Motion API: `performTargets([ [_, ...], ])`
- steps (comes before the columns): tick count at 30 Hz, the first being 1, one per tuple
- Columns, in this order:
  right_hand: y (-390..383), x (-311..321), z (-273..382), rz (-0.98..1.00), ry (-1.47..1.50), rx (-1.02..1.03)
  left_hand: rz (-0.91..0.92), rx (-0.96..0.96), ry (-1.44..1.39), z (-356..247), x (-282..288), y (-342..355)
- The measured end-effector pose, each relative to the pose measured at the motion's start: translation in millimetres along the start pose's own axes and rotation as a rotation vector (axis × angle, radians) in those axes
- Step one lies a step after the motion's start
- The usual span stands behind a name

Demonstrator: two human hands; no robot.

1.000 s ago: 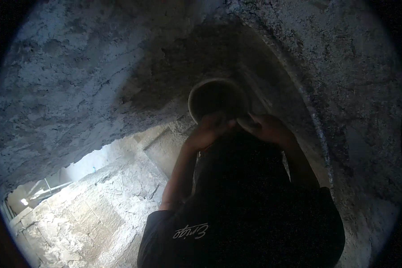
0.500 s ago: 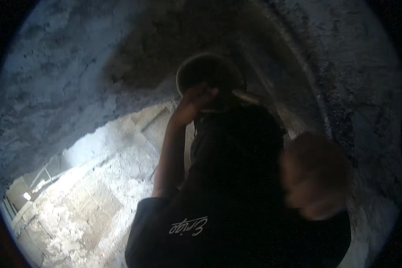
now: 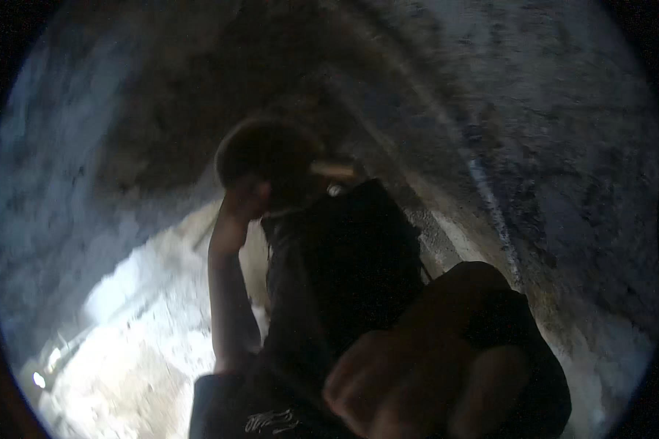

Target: The person applies plaster to a stone wall using a trowel, scooping it from a bucket and spreading it onto the surface.

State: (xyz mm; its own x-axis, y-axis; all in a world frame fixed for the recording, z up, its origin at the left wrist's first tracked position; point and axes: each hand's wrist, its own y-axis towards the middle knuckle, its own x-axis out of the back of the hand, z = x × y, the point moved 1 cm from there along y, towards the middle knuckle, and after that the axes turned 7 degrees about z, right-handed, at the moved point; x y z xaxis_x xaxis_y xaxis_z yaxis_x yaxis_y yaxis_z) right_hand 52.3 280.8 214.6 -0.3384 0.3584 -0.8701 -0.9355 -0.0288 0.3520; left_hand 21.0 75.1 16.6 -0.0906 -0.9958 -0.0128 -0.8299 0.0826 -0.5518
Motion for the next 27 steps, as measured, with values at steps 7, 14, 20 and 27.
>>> performTargets([
  [7,4,61,-3,0.297,-0.149,-0.188,0.094,-0.034,0.125,15,4,-1],
  [14,11,67,4,0.266,-0.14,-0.296,0.008,0.018,0.007,27,6,2],
  [20,15,57,5,0.239,-0.25,-0.259,0.017,-0.014,0.025,20,-4,-1],
  [27,4,31,23,0.403,-0.139,-0.33,0.165,0.085,0.233,24,-4,-8],
])
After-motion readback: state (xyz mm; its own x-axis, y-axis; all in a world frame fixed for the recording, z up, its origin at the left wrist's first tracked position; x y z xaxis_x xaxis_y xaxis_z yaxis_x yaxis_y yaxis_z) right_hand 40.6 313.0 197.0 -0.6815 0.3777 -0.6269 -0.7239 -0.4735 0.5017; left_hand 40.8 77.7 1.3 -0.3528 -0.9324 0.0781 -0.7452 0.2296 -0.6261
